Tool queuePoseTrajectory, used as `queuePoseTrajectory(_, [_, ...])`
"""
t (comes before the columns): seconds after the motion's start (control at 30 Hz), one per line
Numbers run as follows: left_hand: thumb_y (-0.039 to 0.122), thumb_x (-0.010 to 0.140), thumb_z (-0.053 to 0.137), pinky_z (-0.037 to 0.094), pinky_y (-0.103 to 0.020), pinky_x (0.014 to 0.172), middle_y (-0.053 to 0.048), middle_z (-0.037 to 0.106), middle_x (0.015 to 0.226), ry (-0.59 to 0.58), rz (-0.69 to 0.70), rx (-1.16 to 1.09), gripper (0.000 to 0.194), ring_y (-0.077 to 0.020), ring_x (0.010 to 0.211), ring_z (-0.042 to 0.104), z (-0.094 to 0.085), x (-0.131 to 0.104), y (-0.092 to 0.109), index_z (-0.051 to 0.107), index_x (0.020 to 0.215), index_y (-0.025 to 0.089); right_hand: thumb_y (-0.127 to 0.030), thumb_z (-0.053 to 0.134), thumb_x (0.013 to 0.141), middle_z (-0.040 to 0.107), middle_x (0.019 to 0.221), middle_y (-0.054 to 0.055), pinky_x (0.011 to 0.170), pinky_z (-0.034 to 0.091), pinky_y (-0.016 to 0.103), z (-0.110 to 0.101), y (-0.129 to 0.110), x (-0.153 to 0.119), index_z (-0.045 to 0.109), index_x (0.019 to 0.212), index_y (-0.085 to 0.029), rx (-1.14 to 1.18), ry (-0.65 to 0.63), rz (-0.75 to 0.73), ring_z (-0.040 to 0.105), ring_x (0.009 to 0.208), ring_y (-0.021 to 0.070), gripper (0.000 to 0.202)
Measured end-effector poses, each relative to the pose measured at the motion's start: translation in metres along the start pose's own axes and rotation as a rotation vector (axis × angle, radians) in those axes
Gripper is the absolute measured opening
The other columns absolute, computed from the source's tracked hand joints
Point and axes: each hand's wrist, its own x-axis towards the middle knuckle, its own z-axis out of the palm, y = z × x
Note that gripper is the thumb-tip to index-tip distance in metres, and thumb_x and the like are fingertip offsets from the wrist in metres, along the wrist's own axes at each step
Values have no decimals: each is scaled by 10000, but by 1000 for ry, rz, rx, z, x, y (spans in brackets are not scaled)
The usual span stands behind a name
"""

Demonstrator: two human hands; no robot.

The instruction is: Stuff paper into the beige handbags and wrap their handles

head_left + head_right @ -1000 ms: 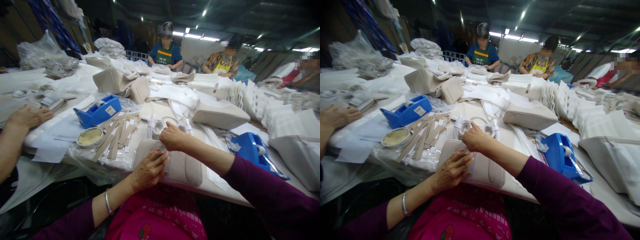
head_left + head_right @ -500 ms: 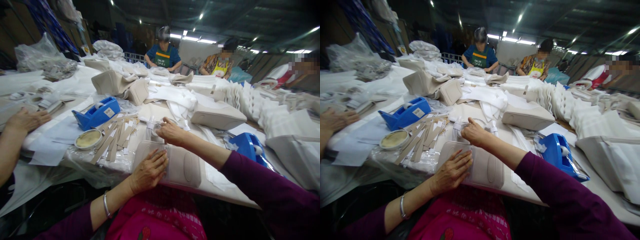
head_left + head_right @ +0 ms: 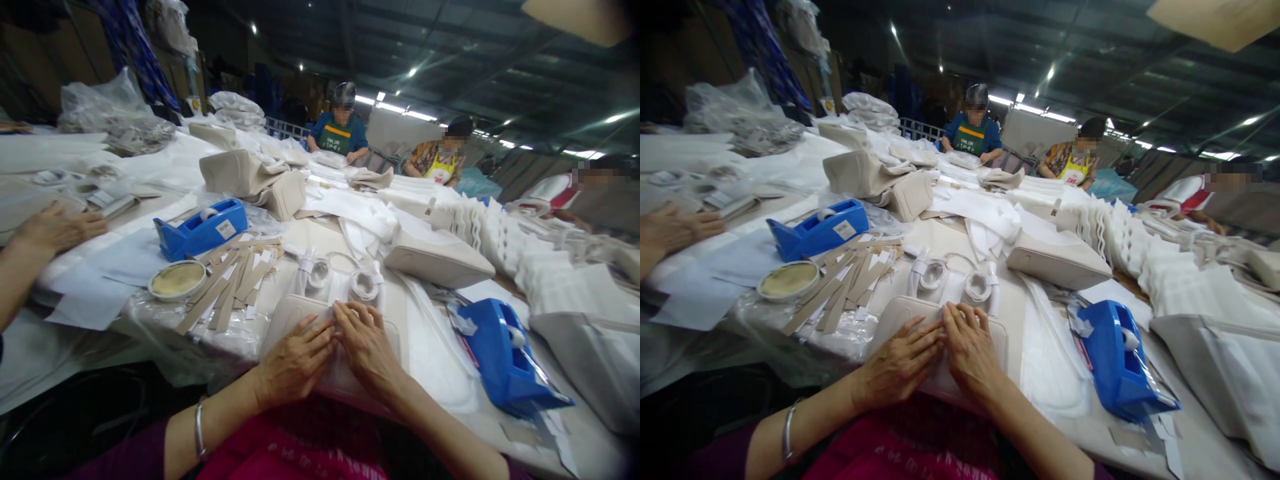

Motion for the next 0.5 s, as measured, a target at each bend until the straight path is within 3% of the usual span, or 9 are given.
queuePoseTrajectory(0.13, [178,894,463,237,-459,1177,-131,566,1289,-3,-22,-4,390,-235,1345,385,-3,3,3,504,1278,127,-197,407,945,522,1374,105,1002,252,418,14,4,13,484,1342,-137,-63,-39,29,422,1200,289,409])
queuePoseTrajectory(0.27, [183,880,474,250,-473,1168,-137,510,1368,-6,-17,20,422,-247,1355,372,-8,4,4,498,1300,144,-255,384,958,550,1341,107,944,307,414,14,6,30,519,1316,-159,-122,-17,70,482,1118,299,395])
queuePoseTrajectory(0.4, [166,879,463,263,-475,1155,-126,426,1452,-16,29,67,505,-248,1380,331,-11,3,1,420,1382,145,-202,408,931,464,1429,76,964,332,407,10,9,24,408,1407,-226,-80,169,148,456,1176,275,476])
queuePoseTrajectory(0.5, [161,864,490,232,-485,1162,-91,344,1503,-80,23,81,602,-242,1387,317,-12,4,-2,325,1442,173,-199,425,911,379,1479,101,1002,329,467,11,25,9,340,1433,-236,29,350,285,396,1257,292,531])
